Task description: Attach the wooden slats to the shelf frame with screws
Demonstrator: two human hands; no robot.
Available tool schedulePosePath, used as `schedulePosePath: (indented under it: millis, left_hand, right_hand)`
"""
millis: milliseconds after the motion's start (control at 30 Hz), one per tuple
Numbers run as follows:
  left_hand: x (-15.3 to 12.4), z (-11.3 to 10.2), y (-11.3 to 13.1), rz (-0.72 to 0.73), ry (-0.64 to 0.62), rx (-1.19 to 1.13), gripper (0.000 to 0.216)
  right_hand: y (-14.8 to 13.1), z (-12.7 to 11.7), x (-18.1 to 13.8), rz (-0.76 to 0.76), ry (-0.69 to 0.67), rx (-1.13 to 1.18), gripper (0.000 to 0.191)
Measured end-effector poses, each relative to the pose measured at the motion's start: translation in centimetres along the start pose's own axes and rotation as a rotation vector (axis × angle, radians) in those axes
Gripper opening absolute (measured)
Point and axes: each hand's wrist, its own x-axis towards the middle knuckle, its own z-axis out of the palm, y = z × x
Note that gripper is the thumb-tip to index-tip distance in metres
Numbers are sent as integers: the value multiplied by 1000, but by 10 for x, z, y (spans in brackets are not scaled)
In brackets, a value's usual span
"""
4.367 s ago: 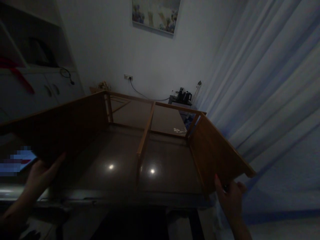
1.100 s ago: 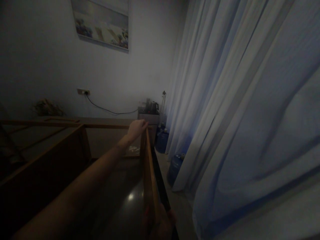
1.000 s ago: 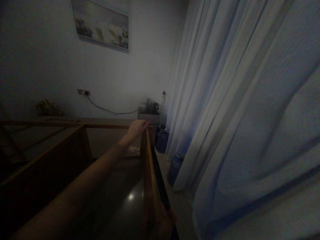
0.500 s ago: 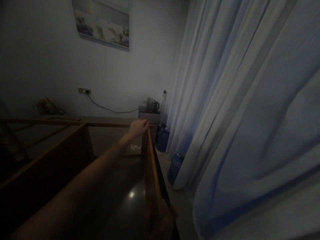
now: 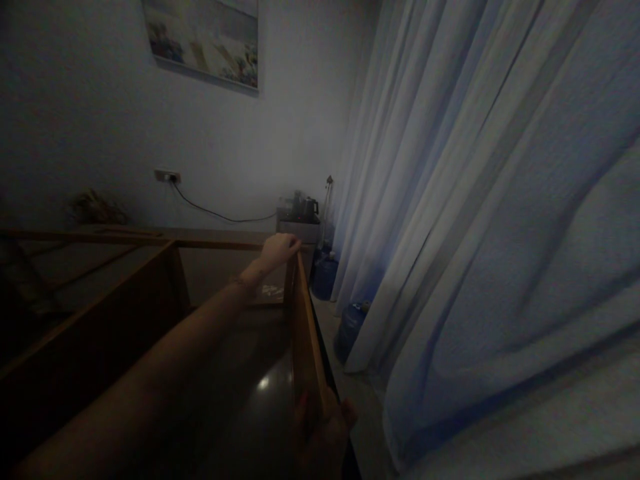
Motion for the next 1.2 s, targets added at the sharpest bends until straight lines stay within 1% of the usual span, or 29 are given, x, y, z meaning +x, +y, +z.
schedulePosePath:
  millis: [167,367,433,500,567,700,733,833,1000,1200]
  left_hand:
    - [-2,1,0,-2,16,6,43]
    - [-6,-3,1,23,24,2,39]
    - [-7,-5,2,30,30,-1,39]
    - [-8,-6,3,33,33,-6,39]
    - [-8,-7,4,26,29,-13,39]
    - [-4,-5,4,-8,6,-30,38]
    - [-3,-5,4,-15,-2,-35,38]
    - [1,-1,3,-32,-19,-47,36]
    - [5,5,1,-51,-12,-56,36]
    - [4,7,1,-57,12,-61,36]
  right_hand:
    - [-3,-4,1,42,-13,-15,36]
    - [0,-9,3,-21,-117,6,33]
    - [1,-7,0,-3,-129,20,36]
    - [1,-3,-4,43,-83,4,40]
    - [1,0,-7,43,-36,-28,41]
    - [0,-2,-6,-97,-63,-77,36]
    - [0,-2,-5,-112,-55,-95,37]
    - [1,0,-4,-120,-22,-133,38]
    - [2,5,-2,-115,-32,-83,38]
    - [-5,0,8,-99,-23,-58,38]
